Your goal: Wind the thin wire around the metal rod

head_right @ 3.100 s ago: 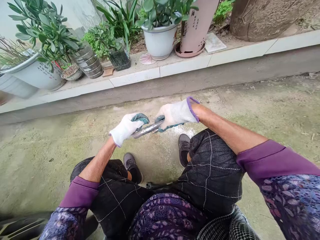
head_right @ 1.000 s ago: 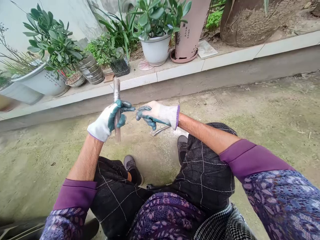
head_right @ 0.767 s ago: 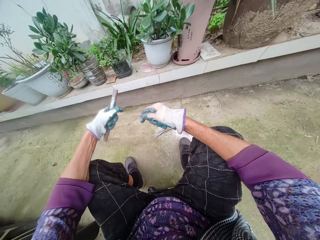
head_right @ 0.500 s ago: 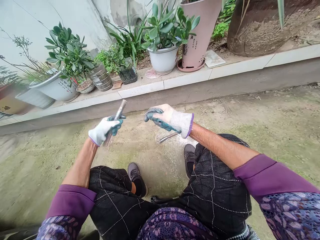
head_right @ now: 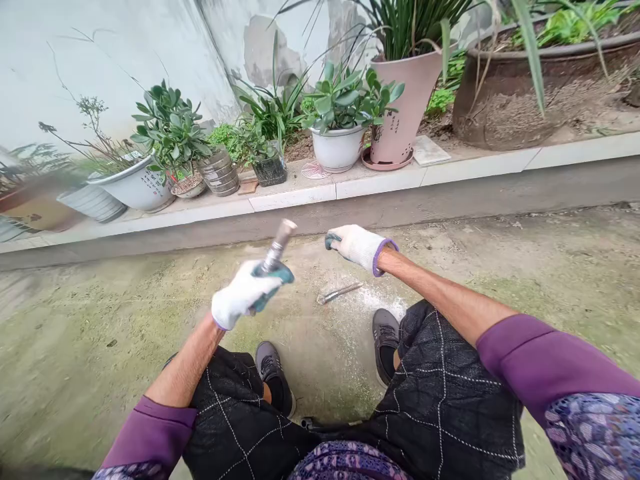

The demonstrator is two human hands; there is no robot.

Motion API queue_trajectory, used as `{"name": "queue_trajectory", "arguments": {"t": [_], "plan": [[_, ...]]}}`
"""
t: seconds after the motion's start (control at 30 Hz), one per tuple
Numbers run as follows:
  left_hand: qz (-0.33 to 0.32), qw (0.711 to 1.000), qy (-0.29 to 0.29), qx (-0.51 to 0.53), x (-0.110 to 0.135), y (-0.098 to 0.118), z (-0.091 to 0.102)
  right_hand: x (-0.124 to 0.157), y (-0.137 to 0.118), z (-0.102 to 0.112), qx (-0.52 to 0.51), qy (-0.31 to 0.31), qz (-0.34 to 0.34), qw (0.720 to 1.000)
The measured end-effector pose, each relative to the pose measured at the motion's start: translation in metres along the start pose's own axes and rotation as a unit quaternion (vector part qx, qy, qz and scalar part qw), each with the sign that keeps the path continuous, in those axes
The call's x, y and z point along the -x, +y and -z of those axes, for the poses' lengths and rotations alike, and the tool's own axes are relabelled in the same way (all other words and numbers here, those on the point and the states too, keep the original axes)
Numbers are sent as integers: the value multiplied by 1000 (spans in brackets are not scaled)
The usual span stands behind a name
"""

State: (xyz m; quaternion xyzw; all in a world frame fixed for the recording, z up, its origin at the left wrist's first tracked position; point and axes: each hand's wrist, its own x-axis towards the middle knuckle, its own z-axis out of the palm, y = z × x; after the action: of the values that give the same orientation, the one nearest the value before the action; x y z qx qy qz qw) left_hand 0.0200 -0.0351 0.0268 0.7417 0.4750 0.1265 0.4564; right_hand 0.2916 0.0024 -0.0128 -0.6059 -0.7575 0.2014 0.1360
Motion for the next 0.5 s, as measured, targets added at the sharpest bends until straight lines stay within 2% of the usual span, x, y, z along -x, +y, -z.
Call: {"name": "queue_trajectory", "arguments": {"t": [0.03,0.07,0.1,0.13,0.17,0.2,0.23,0.27,0.3,0.4,0.47,0.5], "plan": [[2,992,83,93,-2,0,15,6,-7,-5,-16,-18,11,1000],[6,979,142,143,-7,-2,29,13,-17,-12,-35,-41,41,998],[19,973,184,139,-12,-7,41,22,-29,-18,-55,-64,72,994],[38,972,218,85,-18,-14,50,31,-41,-25,-72,-95,102,988],[55,971,232,-14,-23,-22,55,39,-53,-31,-76,-121,122,982],[77,961,215,-154,-29,-31,56,46,-64,-36,-63,-138,140,979],[94,935,144,-310,-33,-41,51,51,-72,-39,-41,-144,144,978],[113,883,53,-453,-37,-49,42,53,-78,-40,-23,-154,152,976],[112,866,1,-487,-39,-57,28,53,-80,-40,-6,-152,151,977],[89,853,-129,-498,-38,-67,-25,42,-70,-31,18,-120,134,983],[58,848,-190,-491,-32,-64,-55,30,-53,-21,24,-93,122,988],[17,846,-227,-483,-28,-59,-65,24,-44,-17,27,-81,112,990]]}}
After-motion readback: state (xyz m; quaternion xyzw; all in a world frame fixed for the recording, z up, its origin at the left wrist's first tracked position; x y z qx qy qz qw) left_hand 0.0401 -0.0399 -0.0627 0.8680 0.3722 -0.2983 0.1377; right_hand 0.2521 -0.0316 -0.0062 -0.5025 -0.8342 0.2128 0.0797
